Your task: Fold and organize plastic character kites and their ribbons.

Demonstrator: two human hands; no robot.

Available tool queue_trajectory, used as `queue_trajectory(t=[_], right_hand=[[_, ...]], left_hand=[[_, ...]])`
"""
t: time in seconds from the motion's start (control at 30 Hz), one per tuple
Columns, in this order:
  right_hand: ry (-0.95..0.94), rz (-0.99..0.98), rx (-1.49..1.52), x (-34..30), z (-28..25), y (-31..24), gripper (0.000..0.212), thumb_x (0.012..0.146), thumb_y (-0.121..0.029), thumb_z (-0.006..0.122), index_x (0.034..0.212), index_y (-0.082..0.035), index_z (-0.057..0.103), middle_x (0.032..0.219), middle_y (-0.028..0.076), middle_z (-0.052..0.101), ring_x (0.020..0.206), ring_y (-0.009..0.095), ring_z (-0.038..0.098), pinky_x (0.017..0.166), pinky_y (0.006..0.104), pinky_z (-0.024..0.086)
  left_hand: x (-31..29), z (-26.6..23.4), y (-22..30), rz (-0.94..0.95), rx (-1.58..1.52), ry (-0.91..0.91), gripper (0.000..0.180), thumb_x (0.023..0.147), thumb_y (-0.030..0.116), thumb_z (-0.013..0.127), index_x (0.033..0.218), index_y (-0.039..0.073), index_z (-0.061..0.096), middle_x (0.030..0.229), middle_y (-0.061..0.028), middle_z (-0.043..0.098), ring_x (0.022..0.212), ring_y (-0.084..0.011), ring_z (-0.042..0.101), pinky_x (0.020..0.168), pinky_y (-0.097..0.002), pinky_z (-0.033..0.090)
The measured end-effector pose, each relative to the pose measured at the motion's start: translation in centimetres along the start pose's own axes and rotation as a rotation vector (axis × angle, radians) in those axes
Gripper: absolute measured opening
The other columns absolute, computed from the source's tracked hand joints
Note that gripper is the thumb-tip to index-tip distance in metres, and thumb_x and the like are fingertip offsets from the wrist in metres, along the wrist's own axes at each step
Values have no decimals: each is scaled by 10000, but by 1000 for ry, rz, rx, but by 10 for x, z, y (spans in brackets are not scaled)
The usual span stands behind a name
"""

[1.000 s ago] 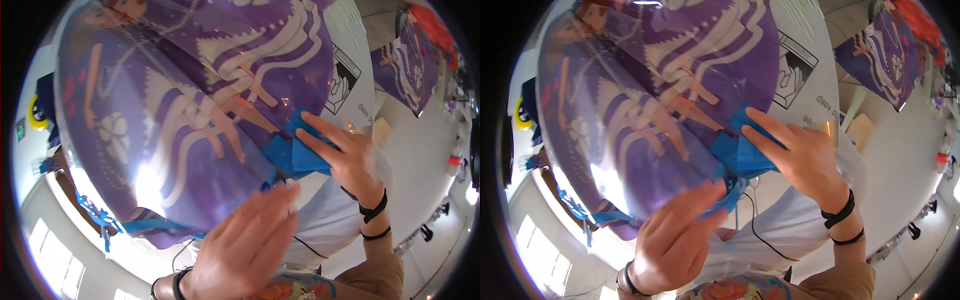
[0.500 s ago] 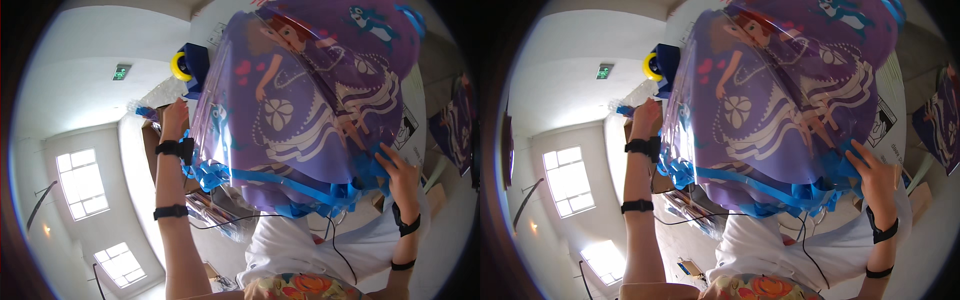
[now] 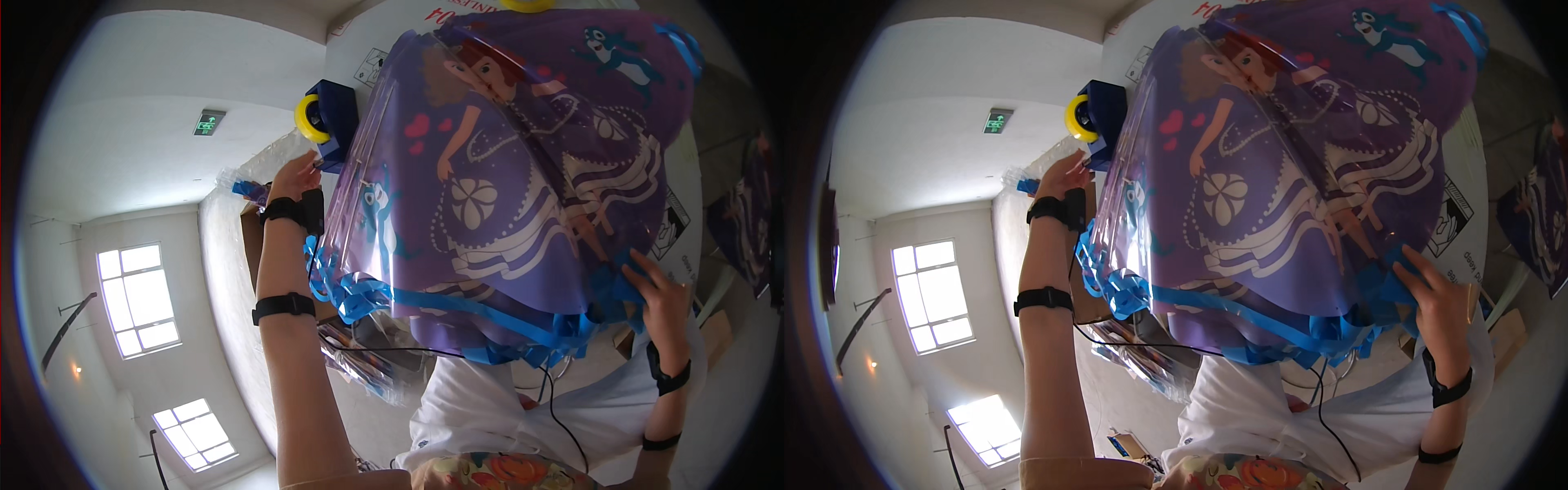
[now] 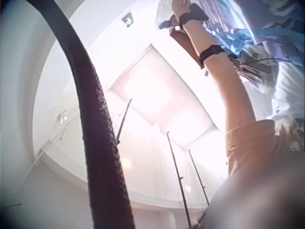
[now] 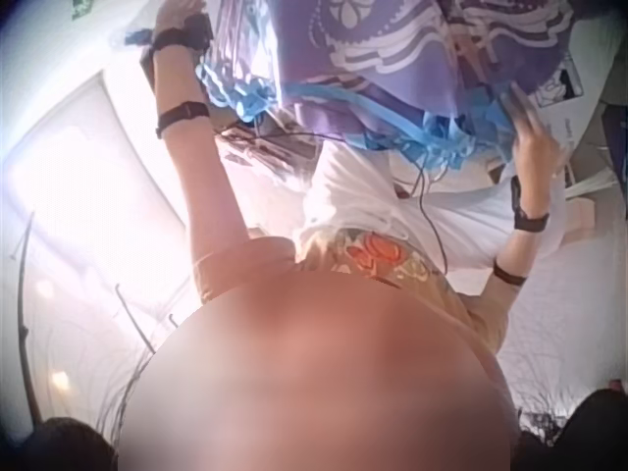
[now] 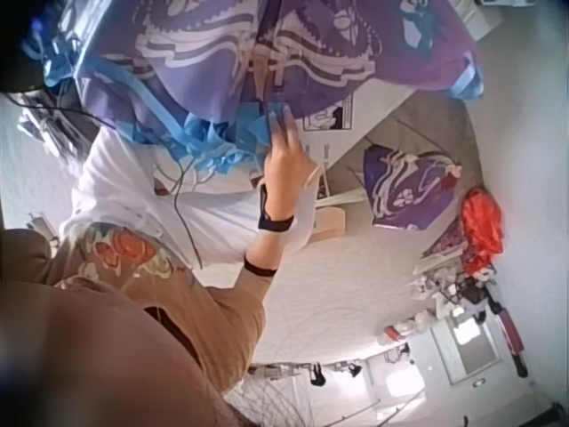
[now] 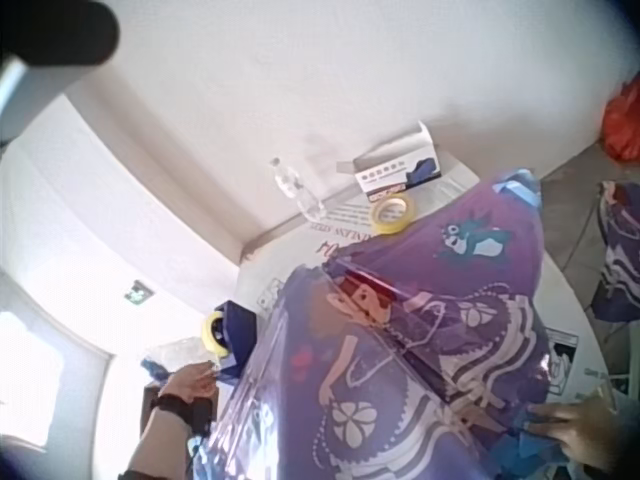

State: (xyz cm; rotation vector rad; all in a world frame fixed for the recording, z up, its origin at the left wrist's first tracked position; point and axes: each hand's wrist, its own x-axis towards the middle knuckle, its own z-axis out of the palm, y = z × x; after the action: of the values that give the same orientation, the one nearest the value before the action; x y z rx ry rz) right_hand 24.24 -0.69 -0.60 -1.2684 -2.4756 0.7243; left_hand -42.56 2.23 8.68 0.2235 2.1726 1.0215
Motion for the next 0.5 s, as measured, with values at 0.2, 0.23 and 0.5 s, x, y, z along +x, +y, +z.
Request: queue_trajectory(t=[0.2,0.23,0.5], right_hand=[[-1,-6,-19,0,-2,-1,497,741,188,610,1149,-51,764,1351,70,658,1003,250,736,773,338,608],[-9,2,-18,1,-3,-2,497,739,187,612,1148,-50,764,1351,68,658,995,250,737,773,339,607],[-45,58,-8,-3,-2,-2,520,735,186,598,1161,-67,758,1371,43,646,917,246,736,739,342,591]], left_hand=[[-3,-18,3,49,72,-3,319,884,257,814,1078,47,675,1027,-97,683,931,-237,683,755,-307,582],[-4,-17,-6,23,-24,-38,335,875,255,824,1084,42,670,1029,-107,689,968,-261,691,775,-316,584],[1,-3,-56,-23,-356,-168,242,947,165,743,1128,21,672,1099,-144,707,1034,-280,698,943,-357,577]])
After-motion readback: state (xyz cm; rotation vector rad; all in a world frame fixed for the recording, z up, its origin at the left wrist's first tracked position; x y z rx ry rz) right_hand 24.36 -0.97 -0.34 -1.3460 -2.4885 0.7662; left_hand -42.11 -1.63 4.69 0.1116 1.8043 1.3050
